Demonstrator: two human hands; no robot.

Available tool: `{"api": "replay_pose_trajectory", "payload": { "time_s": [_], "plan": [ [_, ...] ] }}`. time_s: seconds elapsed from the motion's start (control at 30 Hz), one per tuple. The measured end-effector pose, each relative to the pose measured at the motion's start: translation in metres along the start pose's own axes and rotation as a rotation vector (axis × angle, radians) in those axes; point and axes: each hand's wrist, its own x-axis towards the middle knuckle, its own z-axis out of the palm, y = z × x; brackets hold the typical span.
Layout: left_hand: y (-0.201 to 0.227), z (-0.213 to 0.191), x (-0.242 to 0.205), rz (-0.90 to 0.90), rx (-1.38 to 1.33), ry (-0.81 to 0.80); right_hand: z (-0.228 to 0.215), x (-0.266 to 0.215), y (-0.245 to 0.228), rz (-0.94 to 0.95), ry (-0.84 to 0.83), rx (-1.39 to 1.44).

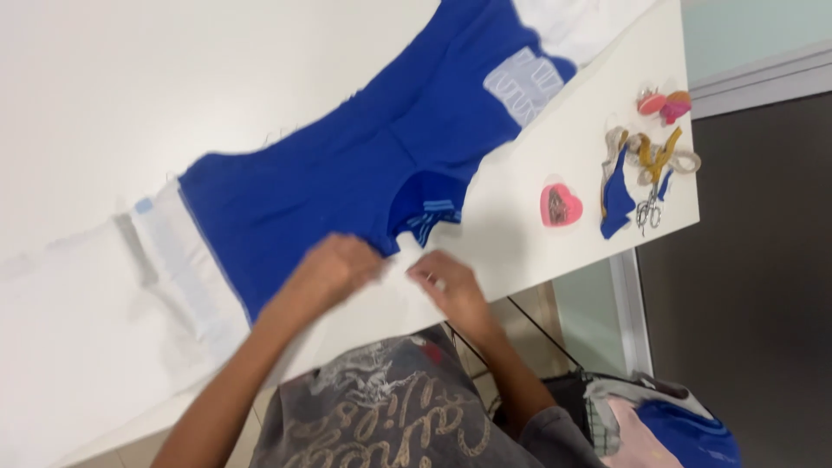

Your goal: The person pins a blue fabric piece to a white fabric piece on a white table. They repeatedly pick up pins from a pink heart-shaped container and insert them into the fabric layers to secure them together.

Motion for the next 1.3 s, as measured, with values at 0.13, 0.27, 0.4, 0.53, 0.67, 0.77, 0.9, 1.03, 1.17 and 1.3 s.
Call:
{"api": "replay_pose_trajectory", "payload": {
  "time_s": [0.13, 0.27, 0.4, 0.53, 0.67, 0.77, 0.9, 1.03, 1.17, 1.3],
  "plan": [
    [-0.069, -0.049, 0.097, -0.196, 0.317, 0.175, -0.037, 0.078, 0.04, -0.117, 0.256, -0.237],
    [-0.123, -0.029, 0.146, -0.3, 0.526, 0.235, -0.045, 0.14, 0.05, -0.102, 0.313, -0.174],
    [-0.118, -0.006, 0.146, -0.295, 0.528, 0.197, -0.033, 0.133, 0.066, -0.054, 0.158, -0.088],
    [-0.091, 0.027, 0.097, -0.172, 0.51, 0.214, -0.036, 0.129, 0.067, -0.131, 0.042, -0.092],
    [-0.051, 0.058, 0.019, -0.254, 0.361, 0.013, -0.031, 0.127, 0.056, -0.179, 0.073, -0.081],
    [-0.011, 0.053, -0.004, -0.343, 0.441, -0.054, -0.017, 0.114, 0.043, -0.252, 0.005, 0.002],
    [-0.011, 0.067, -0.018, -0.316, 0.534, 0.002, -0.007, 0.101, 0.05, -0.4, -0.085, -0.098],
    [-0.011, 0.06, -0.029, -0.323, 0.452, 0.065, -0.01, 0.092, 0.053, -0.4, -0.108, -0.115],
    [-0.001, 0.055, -0.023, -0.353, 0.4, 0.123, -0.008, 0.084, 0.053, -0.429, -0.108, -0.138],
    [0.007, 0.056, -0.009, -0.37, 0.474, 0.119, -0.006, 0.071, 0.049, -0.434, -0.049, -0.024]
  ]
}}
